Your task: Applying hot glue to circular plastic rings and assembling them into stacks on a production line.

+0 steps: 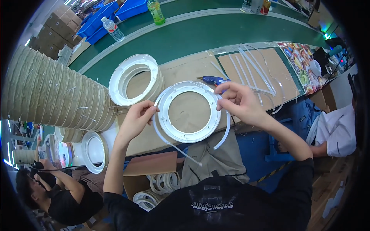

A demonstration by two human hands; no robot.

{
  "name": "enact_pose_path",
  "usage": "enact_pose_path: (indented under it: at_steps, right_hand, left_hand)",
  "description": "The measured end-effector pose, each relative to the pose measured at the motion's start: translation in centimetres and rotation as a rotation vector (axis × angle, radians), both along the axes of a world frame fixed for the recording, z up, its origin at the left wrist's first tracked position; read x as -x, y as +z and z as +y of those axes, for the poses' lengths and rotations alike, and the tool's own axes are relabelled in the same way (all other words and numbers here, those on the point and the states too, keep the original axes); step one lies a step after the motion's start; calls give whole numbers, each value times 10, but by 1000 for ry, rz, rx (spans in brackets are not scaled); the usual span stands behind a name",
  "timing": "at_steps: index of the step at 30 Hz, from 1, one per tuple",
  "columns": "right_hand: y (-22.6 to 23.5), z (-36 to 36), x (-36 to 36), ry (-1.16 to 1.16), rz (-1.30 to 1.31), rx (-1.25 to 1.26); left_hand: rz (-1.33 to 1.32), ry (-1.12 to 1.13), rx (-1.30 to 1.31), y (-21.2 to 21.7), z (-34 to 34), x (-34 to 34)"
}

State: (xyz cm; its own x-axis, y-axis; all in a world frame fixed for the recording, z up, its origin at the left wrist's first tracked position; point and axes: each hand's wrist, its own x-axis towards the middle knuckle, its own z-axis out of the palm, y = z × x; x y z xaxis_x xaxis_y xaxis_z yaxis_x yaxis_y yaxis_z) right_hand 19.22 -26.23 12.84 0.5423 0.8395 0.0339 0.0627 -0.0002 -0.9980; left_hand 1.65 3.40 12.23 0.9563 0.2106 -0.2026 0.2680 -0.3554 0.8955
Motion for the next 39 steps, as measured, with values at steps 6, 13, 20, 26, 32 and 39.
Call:
enact_pose_path:
  at_steps: [6,13,20,26,32,39]
  right_hand:
    - [-50,12,5,-83,209,70]
    - [-60,35,6,-34,260,131]
    - [-70,43,-3,-17,255,146]
    - [-71,48,-4,-25,260,153]
    - [-70,51,-8,-11,247,152]
    - [-68,53,-17,-4,219,180]
  left_hand:
    - [42,-12,-150,-37,8,-28]
    - [-139,1,-560,-52,-9,-23]
    - [-42,-19,-674,-49,-18,-22]
    - [38,-13,-791,-48,-27,-20]
    - [132,-58,-941,-55,-35,-21]
    - [2,-93,-1174,-65,-35,-20]
